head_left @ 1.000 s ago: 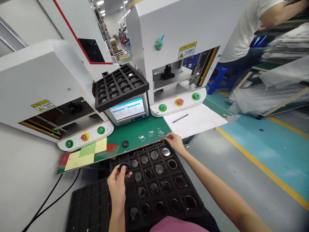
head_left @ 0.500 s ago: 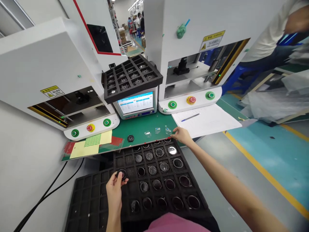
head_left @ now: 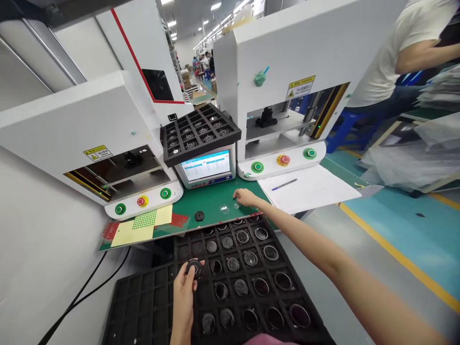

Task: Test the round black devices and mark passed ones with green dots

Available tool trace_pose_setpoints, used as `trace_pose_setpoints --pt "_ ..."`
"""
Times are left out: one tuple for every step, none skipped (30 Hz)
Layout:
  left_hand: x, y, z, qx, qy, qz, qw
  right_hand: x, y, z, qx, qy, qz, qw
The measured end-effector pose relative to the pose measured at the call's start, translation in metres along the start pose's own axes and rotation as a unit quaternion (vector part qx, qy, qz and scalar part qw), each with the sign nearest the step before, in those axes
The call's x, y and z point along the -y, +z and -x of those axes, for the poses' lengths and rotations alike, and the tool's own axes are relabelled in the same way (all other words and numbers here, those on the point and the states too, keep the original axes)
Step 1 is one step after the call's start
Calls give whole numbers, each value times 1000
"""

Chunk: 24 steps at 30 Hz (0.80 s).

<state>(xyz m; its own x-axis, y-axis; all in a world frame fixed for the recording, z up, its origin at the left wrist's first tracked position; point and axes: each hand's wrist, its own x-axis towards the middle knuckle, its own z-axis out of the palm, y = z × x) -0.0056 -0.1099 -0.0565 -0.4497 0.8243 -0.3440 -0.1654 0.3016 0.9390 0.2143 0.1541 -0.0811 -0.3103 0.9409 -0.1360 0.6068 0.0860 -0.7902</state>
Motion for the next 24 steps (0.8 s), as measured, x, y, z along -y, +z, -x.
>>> trace_pose_setpoints --pt "-2 3 2 7 -2 15 1000 5 -2 6 -3 -8 -21 1000" --pt "-4 7 4 13 -5 33 999 10 -3 15 -5 -17 -46 999" --pt "-7 11 7 18 -9 53 998 16 -3 26 -6 -28 -74 997" --pt "-9 15 9 25 -13 73 997 22 -2 40 -5 -39 -103 994" --pt "-12 20 11 33 -16 90 995 28 1 56 -2 -52 -131 990" --pt "-14 25 13 42 -14 101 994 35 4 73 2 -64 -162 985" --pt "-16 29 14 50 -7 103 993 41 8 92 7 -74 -194 978" --pt "-18 33 15 56 4 96 994 48 13 112 10 -80 -234 969" --pt "-19 37 16 59 15 82 995 54 18 131 9 -77 -297 952" --pt "-20 41 17 60 24 68 996 59 24 148 6 -63 -349 935" --pt "-21 44 18 63 32 57 996 65 29 163 3 -45 -393 919" --pt "-22 47 19 70 36 51 996 69 34 175 0 -25 -426 904" --pt "-23 50 20 80 38 48 995 73 38 184 -1 -8 -445 896" --pt "-24 53 22 92 40 49 994 77 41 191 -4 4 -455 891" --pt "-24 55 23 102 44 51 993 80 43 195 -6 11 -460 888" --pt "-25 57 25 109 47 54 991 82 44 197 -7 14 -461 887" --pt "-25 59 26 115 51 57 990 84 45 198 -7 15 -460 888" --pt "-25 60 28 120 54 61 989 85 45 198 -6 17 -459 888" --pt "-24 61 29 124 59 66 988 86 44 197 -4 20 -457 889" --pt "-24 62 30 128 65 68 987 86 44 197 -3 24 -457 889" --pt "-23 62 31 134 73 69 986 87 44 196 -4 30 -457 889" --pt "-23 62 32 139 83 68 985 87 44 196 -8 36 -460 887" --pt "-22 62 32 144 92 64 983 87 45 196 -14 42 -463 885" --pt "-23 63 33 148 100 57 982 87 46 196 -20 46 -466 883"
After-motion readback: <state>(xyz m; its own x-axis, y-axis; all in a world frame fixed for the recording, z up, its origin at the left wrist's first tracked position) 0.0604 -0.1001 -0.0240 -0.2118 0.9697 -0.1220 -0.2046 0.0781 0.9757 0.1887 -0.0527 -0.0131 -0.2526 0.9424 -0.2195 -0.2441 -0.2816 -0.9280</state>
